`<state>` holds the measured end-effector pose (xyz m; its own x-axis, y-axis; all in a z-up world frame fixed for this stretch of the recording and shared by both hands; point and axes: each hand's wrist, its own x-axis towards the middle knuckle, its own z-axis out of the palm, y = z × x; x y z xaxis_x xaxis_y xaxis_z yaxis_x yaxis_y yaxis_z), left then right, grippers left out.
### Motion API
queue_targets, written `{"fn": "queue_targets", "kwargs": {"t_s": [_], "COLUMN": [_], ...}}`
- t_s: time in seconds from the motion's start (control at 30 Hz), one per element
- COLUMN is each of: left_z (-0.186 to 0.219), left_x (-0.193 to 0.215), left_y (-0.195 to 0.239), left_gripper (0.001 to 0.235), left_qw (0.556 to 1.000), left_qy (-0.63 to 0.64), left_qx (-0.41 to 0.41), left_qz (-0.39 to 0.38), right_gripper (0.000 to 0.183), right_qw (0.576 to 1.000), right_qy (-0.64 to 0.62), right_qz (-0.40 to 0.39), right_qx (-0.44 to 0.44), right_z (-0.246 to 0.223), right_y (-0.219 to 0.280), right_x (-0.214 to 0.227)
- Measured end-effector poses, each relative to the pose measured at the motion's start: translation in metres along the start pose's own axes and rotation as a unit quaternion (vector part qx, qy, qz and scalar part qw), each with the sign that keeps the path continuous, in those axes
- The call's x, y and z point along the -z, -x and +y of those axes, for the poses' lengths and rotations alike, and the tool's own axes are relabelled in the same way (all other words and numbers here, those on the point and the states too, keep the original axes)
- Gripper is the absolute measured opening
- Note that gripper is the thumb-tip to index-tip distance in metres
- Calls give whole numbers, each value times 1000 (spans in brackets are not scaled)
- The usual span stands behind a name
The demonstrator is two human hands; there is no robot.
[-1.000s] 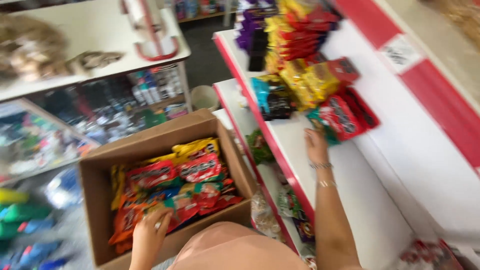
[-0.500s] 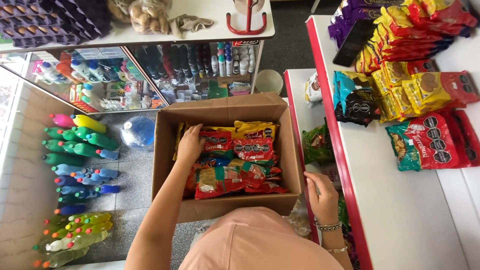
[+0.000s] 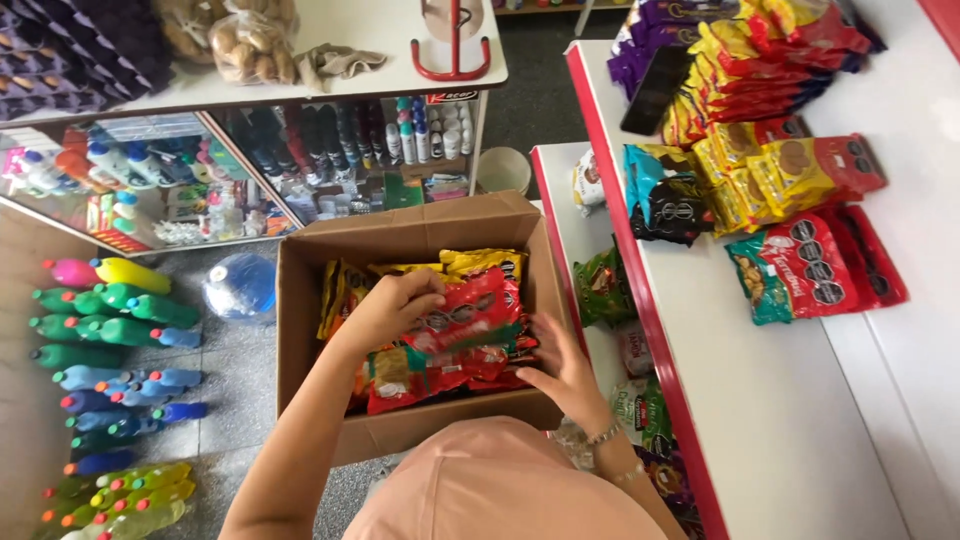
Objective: The person takes various snack packets from a cardboard box and places them onto a store shelf. They arrange the packets in neat rows, organizing them by type and color.
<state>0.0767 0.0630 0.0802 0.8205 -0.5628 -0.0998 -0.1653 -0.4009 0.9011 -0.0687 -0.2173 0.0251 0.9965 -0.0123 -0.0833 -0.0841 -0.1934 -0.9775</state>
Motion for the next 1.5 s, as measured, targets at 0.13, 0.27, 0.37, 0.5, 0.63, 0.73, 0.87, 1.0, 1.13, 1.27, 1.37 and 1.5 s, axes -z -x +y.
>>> {"fn": "queue_targets", "kwargs": {"t_s": [0.13,0.27,0.37,0.5,0.63,0.73,0.87,1.0,1.13,1.27,1.37,1.5], "left_z": [26,-5,17,12,-14,-9,8,-15,7,22,19,24], "left_x": [-12,-36,-62,-84,-87,-83,-88,-108,-113,-97,-90,-85], "left_y": [3,3,14,35,34,41,43,38,31,36,42,46], "left_gripper": [7,41,61,60,51,50,44,49,38,46,41,39], "left_qw": [996,875,831,875,885,934,968,961,946,953,949,932], "left_qy": [81,462,539,444,431,325,191,222,246,217,202,210], "left_qx": [-23,-17,54,156,142,131,161,163,209,208,236,290], "left_qz": [21,147,130,113,109,63,3,10,32,33,49,64], "right_gripper": [77,42,33,39,46,45,44,51,77,76,73,80], "right_qw": [995,947,918,926,960,957,921,911,974,923,853,800], "right_qy": [-93,-290,-361,-347,-256,-278,-347,-325,26,-94,-126,-145], "right_qz": [21,74,121,109,72,17,44,88,65,310,470,563], "right_qx": [-33,-117,-113,-102,-91,-82,-173,-239,-214,-210,-188,-147], "right_z": [-15,-62,-64,-68,-60,-41,-34,-35,-53,-32,-5,49], "right_y": [-10,-8,-10,-11,-8,-8,-3,8,20,22,11,-20], "right_x": [-12,-28,-30,-28,-13,3,19,31,73,132,181,257]}}
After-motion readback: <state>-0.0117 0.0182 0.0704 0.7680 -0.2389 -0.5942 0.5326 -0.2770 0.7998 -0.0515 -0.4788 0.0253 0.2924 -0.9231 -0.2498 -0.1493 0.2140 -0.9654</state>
